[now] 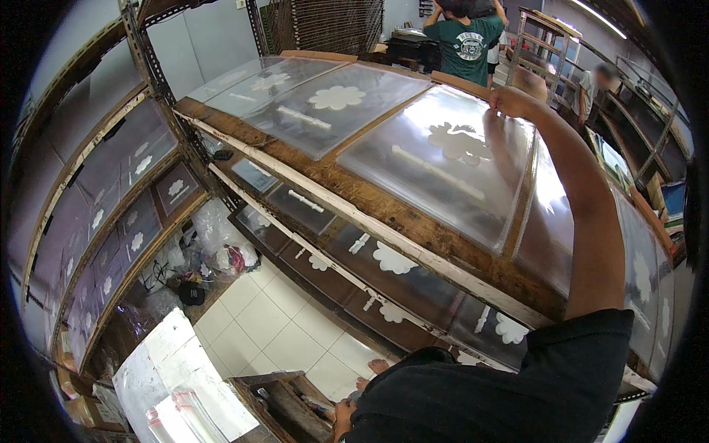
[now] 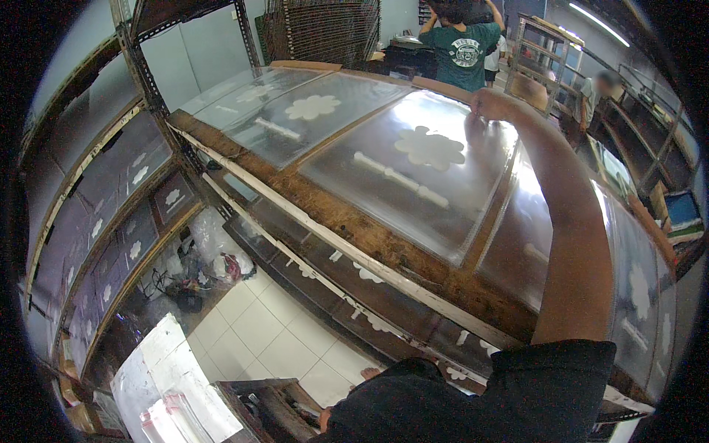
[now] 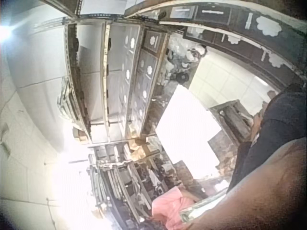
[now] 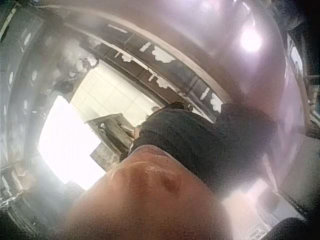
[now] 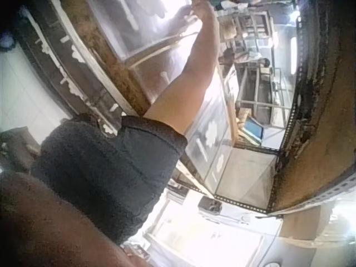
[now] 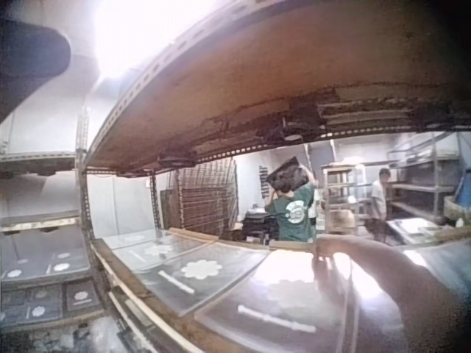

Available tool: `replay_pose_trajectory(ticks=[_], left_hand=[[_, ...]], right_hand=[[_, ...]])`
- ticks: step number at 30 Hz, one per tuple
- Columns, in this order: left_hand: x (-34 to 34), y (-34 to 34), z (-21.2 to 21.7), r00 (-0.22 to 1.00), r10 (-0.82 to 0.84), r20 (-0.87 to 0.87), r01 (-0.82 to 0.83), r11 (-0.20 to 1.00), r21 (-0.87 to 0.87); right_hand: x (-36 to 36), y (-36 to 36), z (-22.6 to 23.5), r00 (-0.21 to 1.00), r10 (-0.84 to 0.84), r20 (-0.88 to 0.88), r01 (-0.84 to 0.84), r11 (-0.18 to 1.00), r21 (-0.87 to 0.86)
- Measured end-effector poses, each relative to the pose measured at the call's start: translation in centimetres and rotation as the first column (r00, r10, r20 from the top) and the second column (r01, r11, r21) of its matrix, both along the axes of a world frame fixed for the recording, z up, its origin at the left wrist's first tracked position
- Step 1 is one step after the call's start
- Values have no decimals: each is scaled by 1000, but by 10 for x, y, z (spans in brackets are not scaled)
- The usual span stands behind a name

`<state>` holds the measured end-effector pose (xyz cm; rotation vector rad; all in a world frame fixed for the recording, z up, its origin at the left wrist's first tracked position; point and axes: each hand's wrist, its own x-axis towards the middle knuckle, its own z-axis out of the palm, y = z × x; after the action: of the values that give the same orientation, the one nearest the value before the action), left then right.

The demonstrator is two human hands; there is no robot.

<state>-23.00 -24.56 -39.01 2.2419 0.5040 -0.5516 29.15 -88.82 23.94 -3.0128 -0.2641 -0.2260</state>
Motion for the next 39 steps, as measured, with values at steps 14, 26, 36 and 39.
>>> replay_pose_trajectory(ticks=[14, 26, 36, 39], left_hand=[[15, -22, 24, 983, -10, 185, 7, 1000, 16], [36, -32, 156, 728, 274, 628, -254, 959, -125], [-53, -21, 247, 609, 453, 651, -525, 846, -97], [-81, -15, 266, 541, 516, 664, -635, 768, -79]], right_hand=[[5, 110, 99, 968, 228, 102, -228, 974, -14], [-179, 499, 113, 296, 946, 134, -910, 321, -262], [-334, 679, -15, -216, 943, 253, -918, -284, 277], [-344, 681, -92, -131, 986, 102, -676, -164, 719]])
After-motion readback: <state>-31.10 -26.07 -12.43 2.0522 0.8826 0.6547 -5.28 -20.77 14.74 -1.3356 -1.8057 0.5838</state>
